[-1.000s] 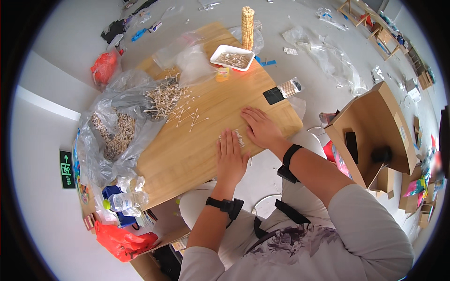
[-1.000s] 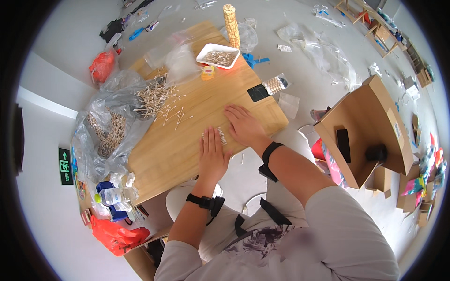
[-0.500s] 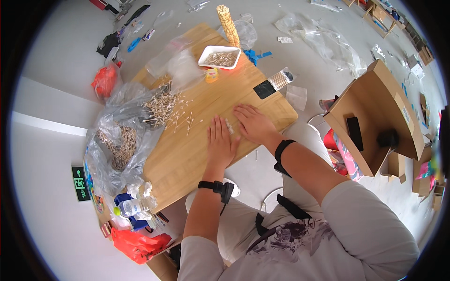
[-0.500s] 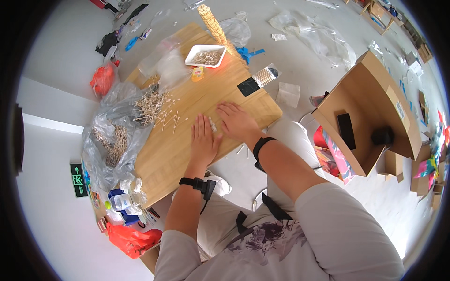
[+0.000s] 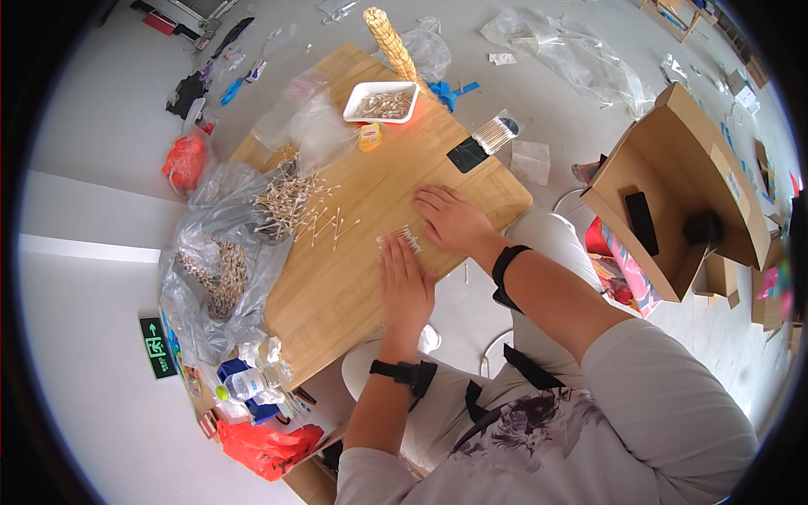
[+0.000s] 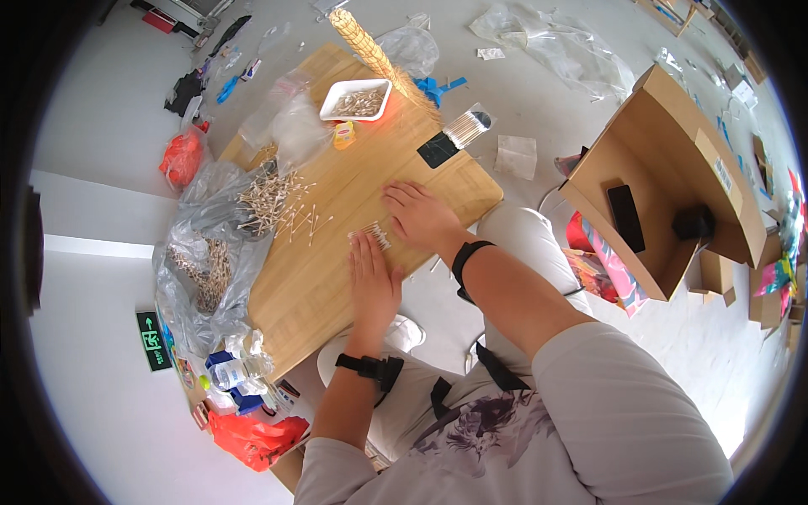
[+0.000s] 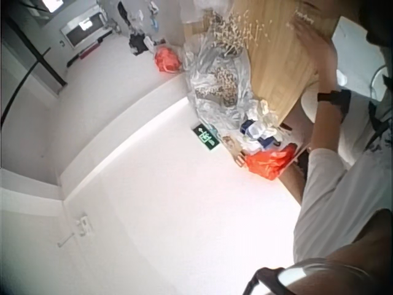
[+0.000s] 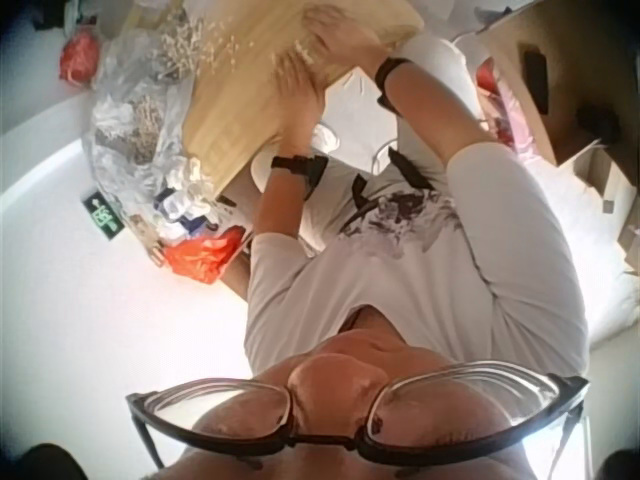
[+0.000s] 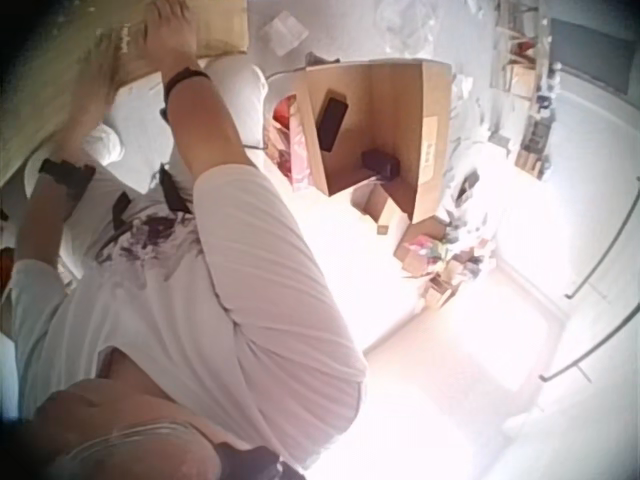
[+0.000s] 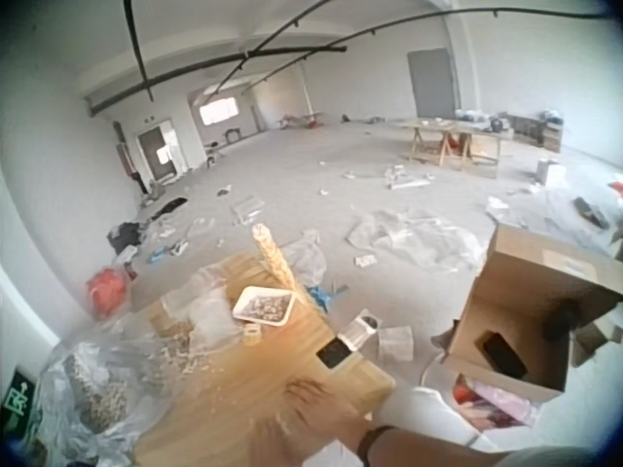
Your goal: Group multiple small cotton swabs and place them into small plastic bags.
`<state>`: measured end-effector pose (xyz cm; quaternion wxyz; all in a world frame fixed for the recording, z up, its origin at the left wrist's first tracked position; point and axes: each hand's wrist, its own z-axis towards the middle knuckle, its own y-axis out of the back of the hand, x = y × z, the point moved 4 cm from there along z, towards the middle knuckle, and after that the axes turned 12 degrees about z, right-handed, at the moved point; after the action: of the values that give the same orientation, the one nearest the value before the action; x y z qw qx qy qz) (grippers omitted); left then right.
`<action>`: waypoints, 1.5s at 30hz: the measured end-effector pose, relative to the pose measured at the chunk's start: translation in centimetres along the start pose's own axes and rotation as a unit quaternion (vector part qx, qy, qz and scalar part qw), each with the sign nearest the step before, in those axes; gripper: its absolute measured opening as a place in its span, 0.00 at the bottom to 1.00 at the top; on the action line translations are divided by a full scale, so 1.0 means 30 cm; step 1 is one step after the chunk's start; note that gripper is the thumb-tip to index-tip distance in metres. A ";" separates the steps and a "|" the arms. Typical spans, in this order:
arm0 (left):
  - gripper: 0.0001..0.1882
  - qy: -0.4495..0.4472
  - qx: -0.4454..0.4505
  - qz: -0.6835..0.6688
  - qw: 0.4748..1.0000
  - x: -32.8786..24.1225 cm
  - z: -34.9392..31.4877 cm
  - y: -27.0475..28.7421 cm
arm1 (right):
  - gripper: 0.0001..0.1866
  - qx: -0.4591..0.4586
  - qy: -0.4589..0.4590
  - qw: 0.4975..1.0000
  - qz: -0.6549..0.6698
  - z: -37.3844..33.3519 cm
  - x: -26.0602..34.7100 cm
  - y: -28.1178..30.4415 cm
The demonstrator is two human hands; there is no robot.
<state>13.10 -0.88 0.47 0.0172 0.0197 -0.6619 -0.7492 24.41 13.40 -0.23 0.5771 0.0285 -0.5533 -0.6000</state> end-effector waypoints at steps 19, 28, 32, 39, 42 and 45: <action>0.46 -0.046 -0.033 -0.003 0.998 0.109 0.171 -0.037 | 0.22 -0.011 0.009 1.000 -0.009 0.004 -0.002 -0.002; 0.29 -0.090 -0.043 -0.070 0.993 0.181 0.193 0.059 | 0.22 -0.001 0.001 1.000 -0.001 0.000 -0.008 -0.004; 0.30 -0.078 -0.019 -0.076 0.994 0.200 0.158 0.052 | 0.22 0.003 -0.003 1.000 0.008 0.003 0.001 -0.005; 0.32 0.000 -0.086 -0.077 0.993 0.104 0.087 0.045 | 0.21 -0.004 -0.003 1.000 0.014 0.002 0.002 0.001; 0.40 0.024 -0.079 -0.007 0.997 0.006 0.064 0.022 | 0.21 0.003 -0.009 1.000 0.009 0.002 -0.002 -0.002; 0.46 0.041 -0.014 0.008 0.999 -0.007 0.079 -0.047 | 0.21 -0.009 -0.002 1.000 0.009 0.000 0.001 0.001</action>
<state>13.19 1.67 -0.63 0.0505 0.0451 -0.6504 -0.7566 24.43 13.39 -0.19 0.5816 0.0172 -0.5493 -0.5998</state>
